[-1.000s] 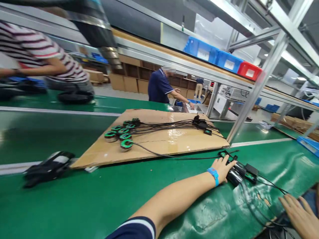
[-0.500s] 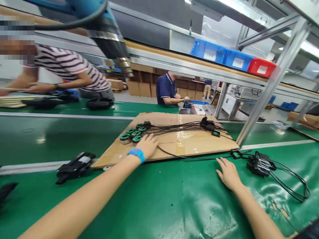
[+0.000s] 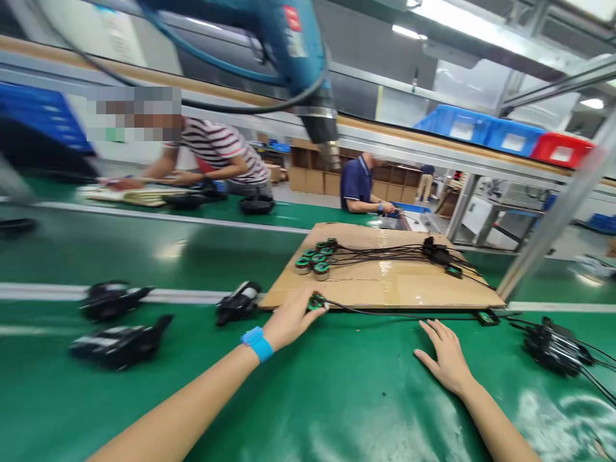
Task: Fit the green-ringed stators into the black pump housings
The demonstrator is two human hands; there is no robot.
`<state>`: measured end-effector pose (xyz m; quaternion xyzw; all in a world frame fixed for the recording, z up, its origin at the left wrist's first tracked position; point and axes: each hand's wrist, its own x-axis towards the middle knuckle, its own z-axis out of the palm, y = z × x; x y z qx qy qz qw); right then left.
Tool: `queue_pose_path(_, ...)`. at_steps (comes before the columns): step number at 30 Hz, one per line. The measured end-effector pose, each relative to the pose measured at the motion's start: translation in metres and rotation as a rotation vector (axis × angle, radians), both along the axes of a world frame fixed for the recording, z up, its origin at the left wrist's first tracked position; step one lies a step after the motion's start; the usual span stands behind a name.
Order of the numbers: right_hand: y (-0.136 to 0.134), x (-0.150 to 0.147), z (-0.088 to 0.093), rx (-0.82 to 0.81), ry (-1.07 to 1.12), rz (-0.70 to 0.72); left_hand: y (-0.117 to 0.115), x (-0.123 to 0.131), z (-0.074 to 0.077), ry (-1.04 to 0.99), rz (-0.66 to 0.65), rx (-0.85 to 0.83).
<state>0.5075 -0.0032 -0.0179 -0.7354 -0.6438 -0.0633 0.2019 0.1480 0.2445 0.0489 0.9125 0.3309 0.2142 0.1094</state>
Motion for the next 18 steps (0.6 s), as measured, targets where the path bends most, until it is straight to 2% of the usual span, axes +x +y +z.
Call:
queue_pose_path(5,-0.017,-0.047,-0.001,-0.078,0.000,0.245,-0.050,-0.059,-0.006,0.051,-0.227,-0.218)
queue_pose_path(8,-0.029,-0.070,-0.004,0.001,-0.113,0.367,-0.056,-0.077,-0.005,0.071,-0.258,-0.264)
queue_pose_path(10,-0.025,-0.081,-0.006,0.097,-0.213,0.367,-0.042,-0.080,-0.001,0.033,-0.129,-0.227)
queue_pose_path(13,-0.010,-0.093,-0.011,0.122,-0.234,0.342,-0.003,-0.080,0.004,-0.018,0.222,-0.114)
queue_pose_path(15,-0.003,-0.101,-0.012,0.027,-0.157,0.410,0.023,-0.083,0.005,0.009,0.405,-0.075)
queue_pose_path(18,-0.011,-0.117,-0.009,-0.178,-0.014,0.579,0.047,-0.096,0.001,0.094,0.516,-0.098)
